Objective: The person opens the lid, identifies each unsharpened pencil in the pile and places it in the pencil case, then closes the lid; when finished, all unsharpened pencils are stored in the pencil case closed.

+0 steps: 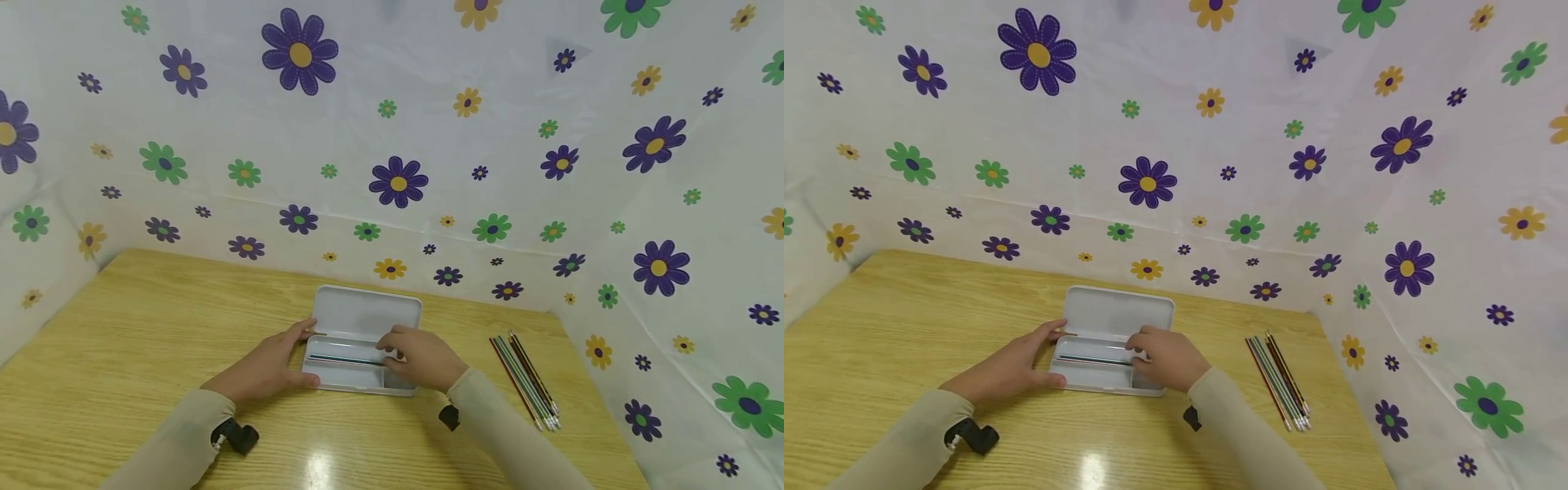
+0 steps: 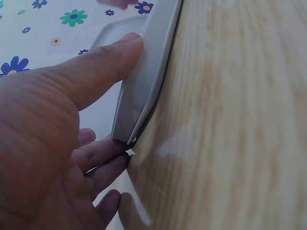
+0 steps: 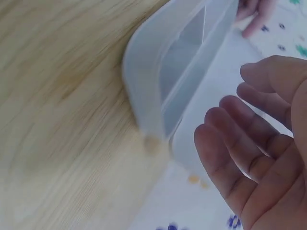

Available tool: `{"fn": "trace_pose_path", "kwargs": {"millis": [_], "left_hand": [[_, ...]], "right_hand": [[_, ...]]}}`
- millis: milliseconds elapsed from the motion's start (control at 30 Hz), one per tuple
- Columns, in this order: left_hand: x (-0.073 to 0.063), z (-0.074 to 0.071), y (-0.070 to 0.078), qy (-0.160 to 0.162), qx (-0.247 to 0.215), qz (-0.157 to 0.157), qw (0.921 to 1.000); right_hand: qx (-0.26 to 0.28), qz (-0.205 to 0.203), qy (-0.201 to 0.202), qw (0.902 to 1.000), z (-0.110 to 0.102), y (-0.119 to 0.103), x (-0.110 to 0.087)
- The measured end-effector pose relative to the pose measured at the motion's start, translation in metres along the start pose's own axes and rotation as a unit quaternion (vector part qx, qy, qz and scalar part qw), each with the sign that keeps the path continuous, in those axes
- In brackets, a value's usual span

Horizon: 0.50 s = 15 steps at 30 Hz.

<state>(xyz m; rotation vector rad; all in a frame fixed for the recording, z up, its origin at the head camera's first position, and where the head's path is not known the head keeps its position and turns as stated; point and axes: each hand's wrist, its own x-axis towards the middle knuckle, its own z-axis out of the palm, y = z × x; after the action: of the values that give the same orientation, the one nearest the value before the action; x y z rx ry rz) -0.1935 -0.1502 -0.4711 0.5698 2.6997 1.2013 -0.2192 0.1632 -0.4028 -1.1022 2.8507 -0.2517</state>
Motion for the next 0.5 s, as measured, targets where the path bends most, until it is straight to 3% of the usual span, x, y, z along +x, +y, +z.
{"fn": "trace_pose_path", "kwargs": {"millis": [200, 333, 400, 500], "left_hand": [[-0.001, -0.002, -0.001, 0.0, 0.005, 0.003, 1.0], [0.0, -0.002, 0.0, -0.002, 0.005, 0.001, 1.0], [0.0, -0.001, 0.0, -0.004, 0.002, -0.003, 1.0], [0.001, 0.0, 0.0, -0.007, -0.001, -0.003, 1.0]], "right_hand": [[0.016, 0.058, 0.104, 0.9928, -0.004, 0.029, -0.042], [0.029, 0.158, 0.174, 0.9716, -0.001, 0.053, -0.067], [0.049, 0.223, 0.183, 0.9564, -0.003, 0.066, -0.082], [0.071, 0.295, 0.146, 0.9415, -0.008, 0.086, -0.105]]}}
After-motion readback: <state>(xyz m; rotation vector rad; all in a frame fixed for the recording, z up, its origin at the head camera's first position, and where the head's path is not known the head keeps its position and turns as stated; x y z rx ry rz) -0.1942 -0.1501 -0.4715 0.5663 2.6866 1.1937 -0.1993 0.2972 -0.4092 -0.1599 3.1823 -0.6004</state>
